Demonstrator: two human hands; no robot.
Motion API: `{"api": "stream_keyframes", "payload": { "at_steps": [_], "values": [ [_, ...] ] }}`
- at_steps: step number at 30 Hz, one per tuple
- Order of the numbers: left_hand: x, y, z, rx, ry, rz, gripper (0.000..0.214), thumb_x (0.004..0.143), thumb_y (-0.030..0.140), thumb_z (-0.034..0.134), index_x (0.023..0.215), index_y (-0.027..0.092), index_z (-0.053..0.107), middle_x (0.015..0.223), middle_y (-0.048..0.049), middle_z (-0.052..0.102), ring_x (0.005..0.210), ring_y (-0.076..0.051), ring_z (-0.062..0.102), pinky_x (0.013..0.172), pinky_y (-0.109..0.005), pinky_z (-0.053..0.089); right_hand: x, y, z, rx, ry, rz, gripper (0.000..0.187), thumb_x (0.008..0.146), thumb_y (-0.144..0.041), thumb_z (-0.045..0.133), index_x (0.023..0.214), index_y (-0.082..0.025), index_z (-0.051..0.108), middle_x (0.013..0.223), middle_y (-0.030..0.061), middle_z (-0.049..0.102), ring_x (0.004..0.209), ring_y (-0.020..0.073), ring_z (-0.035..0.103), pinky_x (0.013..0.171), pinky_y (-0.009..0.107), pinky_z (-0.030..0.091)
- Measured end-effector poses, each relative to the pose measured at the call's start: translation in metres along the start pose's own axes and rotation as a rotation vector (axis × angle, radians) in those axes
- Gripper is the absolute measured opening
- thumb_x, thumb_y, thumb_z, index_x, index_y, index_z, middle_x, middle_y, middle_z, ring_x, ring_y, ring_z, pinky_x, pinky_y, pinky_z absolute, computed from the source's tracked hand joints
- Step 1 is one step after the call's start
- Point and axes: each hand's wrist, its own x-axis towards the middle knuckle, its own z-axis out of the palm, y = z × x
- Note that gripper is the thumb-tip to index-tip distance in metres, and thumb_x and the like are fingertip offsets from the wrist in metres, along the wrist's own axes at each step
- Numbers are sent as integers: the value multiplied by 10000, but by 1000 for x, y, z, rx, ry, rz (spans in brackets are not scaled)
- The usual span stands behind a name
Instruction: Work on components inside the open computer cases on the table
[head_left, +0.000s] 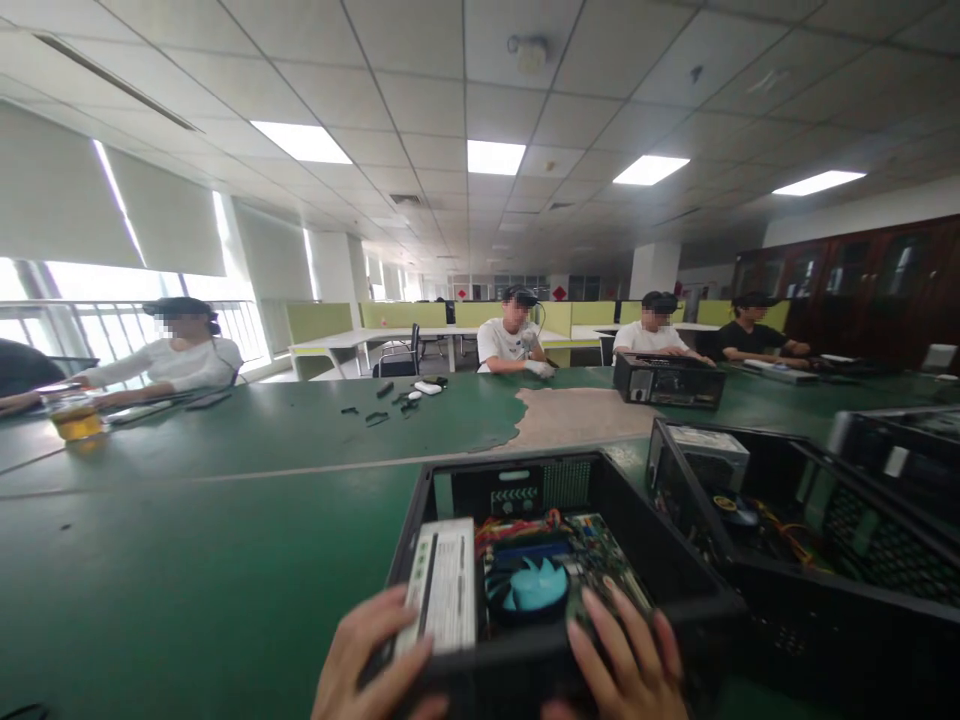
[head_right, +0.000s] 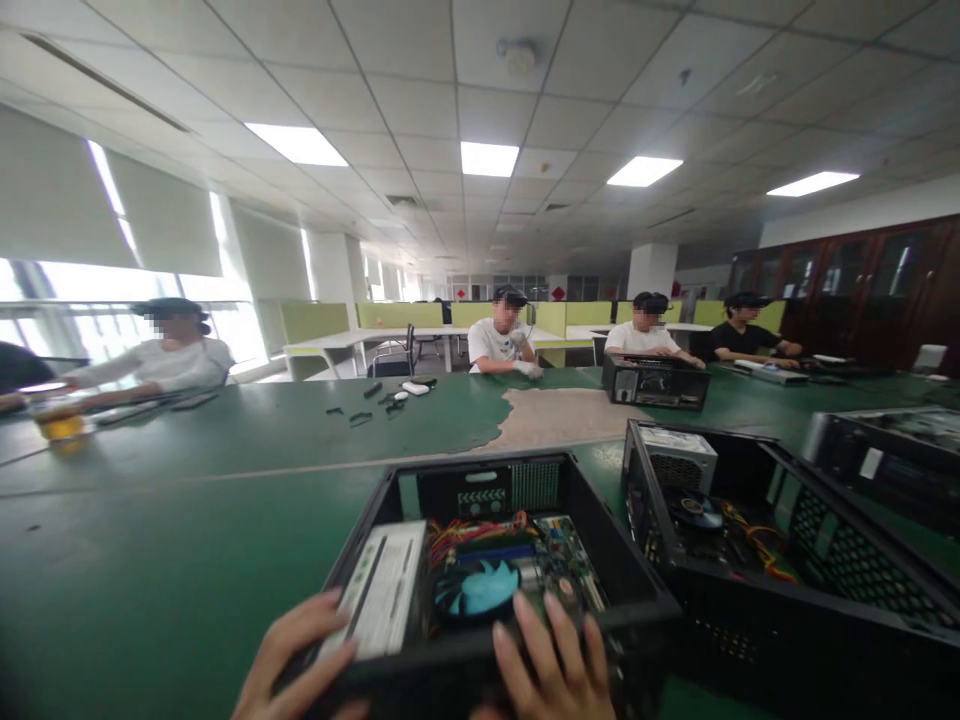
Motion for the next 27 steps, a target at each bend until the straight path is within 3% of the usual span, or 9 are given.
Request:
{"api": "stream_keyframes", "payload": {
  "at_steps": [4, 6, 8, 10, 13, 16, 18, 21, 27],
  "values": [
    [114, 5, 70, 329, -76, -451, 551, 813, 392, 564, 1325, 208, 478, 1439, -205, 343, 1325, -417, 298, 992, -617, 329, 146, 5, 30, 31, -548, 323, 576, 873, -248, 457, 1422, -130, 327, 1480, 156, 288, 1353, 334, 260, 1085, 516, 216],
    [145, 30, 95, 289, -172, -382, 549, 834, 315, 531, 1360, 198, 427, 1488, -177, 274, 1368, -349, 240, 1058, -545, 281, 195, 4, 6, 110, -516, 279, 570, 897, -232, 377, 1439, -89, 278, 1489, 149, 269, 1373, 304, 220, 1103, 481, 204],
    [148, 54, 106, 190, -235, -251, 550, 832, 295, 531, 1362, 214, 413, 1486, -135, 296, 1371, -289, 249, 1091, -475, 263, 206, 15, -37, 242, -478, 209, 511, 916, -308, 360, 1394, -129, 386, 1430, 102, 400, 1325, 253, 333, 1092, 410, 269],
    [130, 65, 106, 128, -269, -207, 555, 821, 329, 552, 1351, 229, 421, 1453, -117, 350, 1344, -281, 294, 1083, -469, 280, 176, 45, -82, 343, -499, 243, 439, 918, -416, 370, 1278, -228, 535, 1304, 31, 549, 1186, 199, 500, 1016, 340, 380],
    [92, 53, 95, 123, -343, -255, 494, 817, 330, 558, 1292, 219, 479, 1378, -114, 436, 1283, -289, 376, 1044, -486, 328, 81, 121, -121, 233, -462, 442, 445, 891, -558, 376, 1158, -296, 617, 1198, 0, 621, 1084, 218, 571, 939, 381, 440],
    [64, 34, 79, 130, -420, -288, 412, 818, 294, 549, 1220, 206, 533, 1307, -102, 501, 1235, -272, 430, 1021, -468, 356, -13, 202, -121, 38, -355, 465, 487, 850, -583, 438, 1104, -223, 646, 1122, 71, 653, 1025, 263, 592, 947, 423, 414],
    [55, 29, 67, 121, -456, -309, 376, 819, 285, 544, 1188, 211, 548, 1269, -88, 530, 1209, -257, 456, 1003, -452, 375, -47, 238, -112, -72, -304, 384, 475, 863, -532, 422, 1057, -174, 666, 1080, 104, 664, 1002, 279, 592, 939, 428, 394],
    [50, 34, 51, 90, -491, -335, 317, 828, 286, 536, 1136, 218, 566, 1213, -71, 565, 1168, -239, 486, 975, -432, 401, -52, 252, -99, -212, -267, 326, 474, 889, -474, 355, 926, -148, 696, 928, 112, 690, 881, 272, 612, 852, 418, 408],
    [65, 67, 29, -15, -606, -194, 296, 848, 281, 529, 1138, 227, 562, 1142, -62, 608, 1082, -220, 534, 941, -399, 425, -21, 220, -95, -416, -254, 585, 457, 895, -387, 369, 541, -195, 585, 598, 57, 621, 563, 195, 548, 551, 313, 357]
  ]
}}
